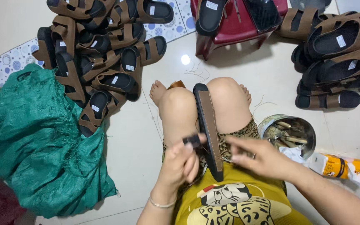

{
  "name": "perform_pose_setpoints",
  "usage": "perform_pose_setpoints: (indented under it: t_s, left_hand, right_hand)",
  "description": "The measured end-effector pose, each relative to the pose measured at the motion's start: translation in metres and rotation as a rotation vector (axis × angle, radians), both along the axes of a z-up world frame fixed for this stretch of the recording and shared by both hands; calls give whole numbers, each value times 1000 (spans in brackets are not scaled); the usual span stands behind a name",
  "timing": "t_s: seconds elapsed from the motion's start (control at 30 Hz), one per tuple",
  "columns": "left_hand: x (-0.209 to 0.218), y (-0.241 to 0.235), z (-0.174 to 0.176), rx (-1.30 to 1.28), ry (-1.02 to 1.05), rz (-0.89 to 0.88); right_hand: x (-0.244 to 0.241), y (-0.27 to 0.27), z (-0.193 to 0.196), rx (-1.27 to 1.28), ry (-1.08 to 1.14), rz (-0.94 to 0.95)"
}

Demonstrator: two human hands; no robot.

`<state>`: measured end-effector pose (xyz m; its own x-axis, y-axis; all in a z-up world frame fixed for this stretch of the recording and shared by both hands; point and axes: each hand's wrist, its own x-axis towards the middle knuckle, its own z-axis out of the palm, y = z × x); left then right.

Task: The person sits on the floor and sews the sole of a brown sandal using a needle and thread. They repeatedly pull the thread through the sole, adjust the sandal, and occasionally place it on a nearby red chair before continuing the stitching.

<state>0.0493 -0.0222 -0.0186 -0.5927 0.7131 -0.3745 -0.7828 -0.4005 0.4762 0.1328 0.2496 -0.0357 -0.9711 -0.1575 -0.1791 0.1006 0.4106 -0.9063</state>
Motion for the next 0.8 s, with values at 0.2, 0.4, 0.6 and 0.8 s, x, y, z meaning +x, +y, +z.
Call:
perform_pose_setpoints:
  t_s: [0.2,0.4,0.6,0.8]
  left_hand:
    - [-57,1,-2,-1194,1193,400]
    - [-77,-49,-51,-111,2,578]
    - [-74,-70,-99,-148,-84,547]
    - [-86,-97,-70,-667,-79,417]
  right_hand:
    - [-8,-3,43,78,-44,336]
    - [-34,-39,56,-311,8,186]
    - [-36,-41,-17,-1128,-249,-354]
    - [-55,40,14,-134,-390,-504]
